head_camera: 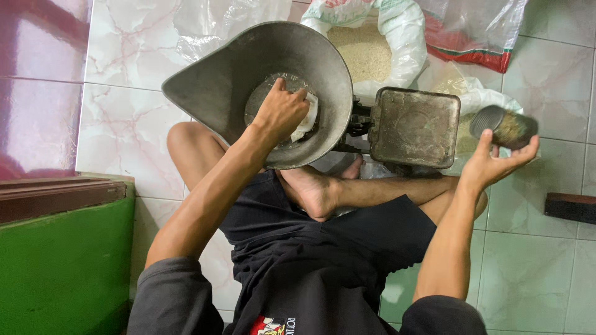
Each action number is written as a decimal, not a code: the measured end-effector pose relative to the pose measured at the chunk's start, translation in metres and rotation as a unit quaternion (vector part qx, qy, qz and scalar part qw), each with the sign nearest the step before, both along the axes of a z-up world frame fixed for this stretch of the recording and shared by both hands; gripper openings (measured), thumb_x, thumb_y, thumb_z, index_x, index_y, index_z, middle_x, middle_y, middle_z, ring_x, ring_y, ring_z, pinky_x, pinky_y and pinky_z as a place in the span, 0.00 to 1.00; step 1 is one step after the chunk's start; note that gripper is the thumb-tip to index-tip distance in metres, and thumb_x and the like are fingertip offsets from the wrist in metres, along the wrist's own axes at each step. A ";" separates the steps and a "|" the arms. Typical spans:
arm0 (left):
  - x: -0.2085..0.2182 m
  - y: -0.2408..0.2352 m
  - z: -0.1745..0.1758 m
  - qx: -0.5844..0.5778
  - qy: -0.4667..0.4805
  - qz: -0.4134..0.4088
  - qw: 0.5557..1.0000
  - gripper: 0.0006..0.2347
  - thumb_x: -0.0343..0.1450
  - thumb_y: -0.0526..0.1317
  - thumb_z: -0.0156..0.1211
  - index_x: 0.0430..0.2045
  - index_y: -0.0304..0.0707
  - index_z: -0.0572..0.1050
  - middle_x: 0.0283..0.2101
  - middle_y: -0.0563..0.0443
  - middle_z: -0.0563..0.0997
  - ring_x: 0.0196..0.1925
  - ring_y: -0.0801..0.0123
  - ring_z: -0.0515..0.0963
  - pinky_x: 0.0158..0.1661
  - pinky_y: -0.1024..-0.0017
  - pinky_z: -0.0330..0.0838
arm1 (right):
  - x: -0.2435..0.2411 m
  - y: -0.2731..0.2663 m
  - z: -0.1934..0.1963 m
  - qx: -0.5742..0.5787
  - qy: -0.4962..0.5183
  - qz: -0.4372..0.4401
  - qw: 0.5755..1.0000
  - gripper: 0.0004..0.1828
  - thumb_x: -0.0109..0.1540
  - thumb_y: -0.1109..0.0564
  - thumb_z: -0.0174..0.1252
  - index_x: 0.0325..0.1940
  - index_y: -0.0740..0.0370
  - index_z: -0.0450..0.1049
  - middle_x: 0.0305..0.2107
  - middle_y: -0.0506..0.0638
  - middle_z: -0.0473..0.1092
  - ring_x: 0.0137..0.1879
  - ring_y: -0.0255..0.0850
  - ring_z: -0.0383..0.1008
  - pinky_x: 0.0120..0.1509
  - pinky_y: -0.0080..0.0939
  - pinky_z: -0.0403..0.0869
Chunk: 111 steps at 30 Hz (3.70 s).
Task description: The person sits on the floor and scoops rice from a large sack into a metal funnel using a metal cup. They repeatedly pour the rice into a small plastic bag held inside the funnel to measure a specific quantity.
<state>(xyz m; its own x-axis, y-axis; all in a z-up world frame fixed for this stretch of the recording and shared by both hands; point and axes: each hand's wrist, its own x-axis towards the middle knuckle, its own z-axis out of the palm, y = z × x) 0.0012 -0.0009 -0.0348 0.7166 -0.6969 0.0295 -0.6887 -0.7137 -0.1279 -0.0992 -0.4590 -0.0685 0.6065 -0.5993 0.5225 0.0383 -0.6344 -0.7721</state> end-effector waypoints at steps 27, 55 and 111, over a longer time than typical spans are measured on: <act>0.000 0.006 0.037 -0.092 -0.019 0.038 0.995 0.09 0.62 0.30 0.51 0.30 0.45 0.74 0.32 0.53 0.75 0.22 0.63 0.75 0.42 0.62 0.60 | 0.023 -0.073 -0.062 0.280 0.015 -0.135 0.951 0.31 0.56 0.41 0.72 0.55 0.44 0.62 0.56 0.49 0.71 0.57 0.44 0.77 0.51 0.51 0.79; 0.009 0.017 -0.015 -0.054 0.034 0.178 0.982 0.09 0.71 0.37 0.47 0.22 0.46 0.76 0.20 0.52 0.81 0.19 0.57 0.79 0.38 0.57 0.62 | 0.051 0.254 0.140 -0.177 -0.011 0.402 0.898 0.46 0.63 0.48 0.72 0.71 0.64 0.49 0.64 0.65 0.55 0.73 0.58 0.57 0.78 0.55 0.65; 0.009 0.017 0.013 -0.062 0.201 0.221 0.952 0.13 0.71 0.41 0.48 0.39 0.34 0.79 0.27 0.39 0.84 0.34 0.45 0.86 0.49 0.51 0.68 | 0.024 -0.068 -0.123 -0.002 0.151 -0.157 0.976 0.42 0.51 0.48 0.86 0.60 0.47 0.64 0.52 0.64 0.63 0.61 0.62 0.65 0.62 0.59 0.70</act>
